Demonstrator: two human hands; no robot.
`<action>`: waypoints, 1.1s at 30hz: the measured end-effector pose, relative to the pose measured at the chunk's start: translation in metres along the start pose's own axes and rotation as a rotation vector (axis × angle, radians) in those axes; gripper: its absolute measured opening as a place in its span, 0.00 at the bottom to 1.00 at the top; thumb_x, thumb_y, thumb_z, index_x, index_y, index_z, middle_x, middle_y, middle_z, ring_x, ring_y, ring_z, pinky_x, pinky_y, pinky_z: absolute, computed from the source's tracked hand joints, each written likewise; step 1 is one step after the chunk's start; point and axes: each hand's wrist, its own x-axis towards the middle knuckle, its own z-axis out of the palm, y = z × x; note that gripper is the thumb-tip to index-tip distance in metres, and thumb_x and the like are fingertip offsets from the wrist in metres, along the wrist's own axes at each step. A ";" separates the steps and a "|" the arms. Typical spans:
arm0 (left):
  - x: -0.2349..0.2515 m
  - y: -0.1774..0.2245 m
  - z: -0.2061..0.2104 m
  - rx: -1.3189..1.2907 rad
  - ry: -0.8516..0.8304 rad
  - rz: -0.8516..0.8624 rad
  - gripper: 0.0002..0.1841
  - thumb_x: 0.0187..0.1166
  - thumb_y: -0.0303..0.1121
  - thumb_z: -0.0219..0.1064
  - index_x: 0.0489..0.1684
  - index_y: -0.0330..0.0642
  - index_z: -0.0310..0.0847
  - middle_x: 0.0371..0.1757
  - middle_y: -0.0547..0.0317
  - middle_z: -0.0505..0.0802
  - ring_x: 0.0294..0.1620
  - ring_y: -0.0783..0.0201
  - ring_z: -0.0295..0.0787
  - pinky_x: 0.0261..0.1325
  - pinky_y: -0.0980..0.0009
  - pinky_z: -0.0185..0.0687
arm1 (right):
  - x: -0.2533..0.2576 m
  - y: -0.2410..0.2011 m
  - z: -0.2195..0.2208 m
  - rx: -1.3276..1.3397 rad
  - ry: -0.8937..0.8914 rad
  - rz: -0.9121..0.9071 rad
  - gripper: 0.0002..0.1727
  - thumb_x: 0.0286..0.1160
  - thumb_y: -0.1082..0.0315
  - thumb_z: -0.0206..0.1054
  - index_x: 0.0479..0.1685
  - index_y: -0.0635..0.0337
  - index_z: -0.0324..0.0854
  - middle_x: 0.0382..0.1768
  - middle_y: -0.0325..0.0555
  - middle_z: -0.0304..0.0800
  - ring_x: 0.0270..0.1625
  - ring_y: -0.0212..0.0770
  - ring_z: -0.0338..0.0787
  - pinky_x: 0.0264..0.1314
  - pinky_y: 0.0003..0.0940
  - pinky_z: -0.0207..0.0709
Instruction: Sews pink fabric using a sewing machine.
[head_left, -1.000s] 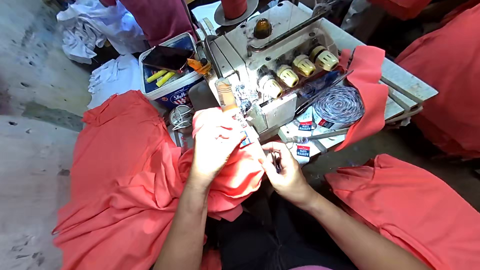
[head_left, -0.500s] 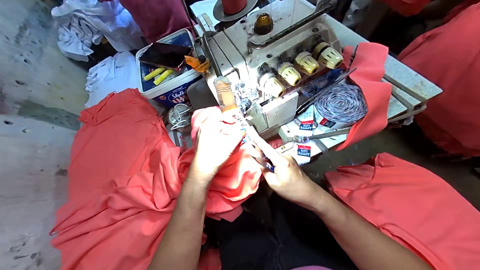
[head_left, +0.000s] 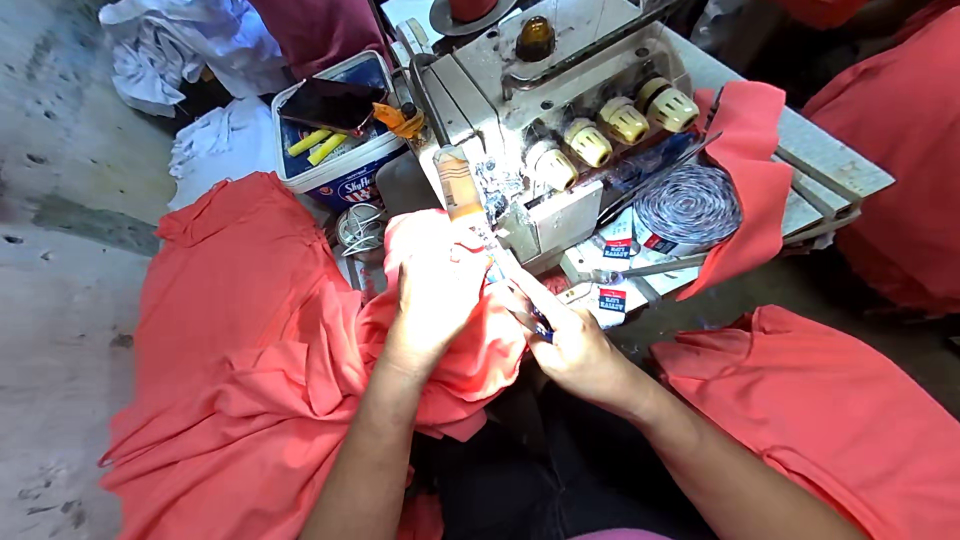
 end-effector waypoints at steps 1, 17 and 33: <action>-0.001 -0.001 0.002 0.029 0.010 0.034 0.05 0.74 0.26 0.72 0.42 0.35 0.85 0.36 0.55 0.88 0.33 0.69 0.81 0.38 0.72 0.78 | 0.000 0.000 0.000 0.000 -0.004 0.004 0.27 0.76 0.72 0.60 0.77 0.63 0.79 0.39 0.48 0.94 0.39 0.37 0.89 0.47 0.33 0.83; -0.035 -0.007 0.015 0.446 0.084 0.457 0.12 0.80 0.23 0.61 0.49 0.36 0.93 0.57 0.46 0.95 0.60 0.47 0.92 0.63 0.52 0.84 | 0.000 0.005 0.002 0.036 0.016 -0.015 0.28 0.74 0.74 0.60 0.78 0.65 0.77 0.39 0.46 0.93 0.38 0.32 0.87 0.46 0.25 0.80; -0.028 -0.009 0.016 0.456 0.110 0.471 0.11 0.81 0.25 0.62 0.46 0.35 0.93 0.51 0.46 0.96 0.57 0.48 0.92 0.62 0.53 0.83 | -0.005 0.006 0.009 0.158 0.092 0.038 0.28 0.79 0.70 0.62 0.81 0.67 0.72 0.41 0.48 0.93 0.39 0.27 0.87 0.49 0.22 0.81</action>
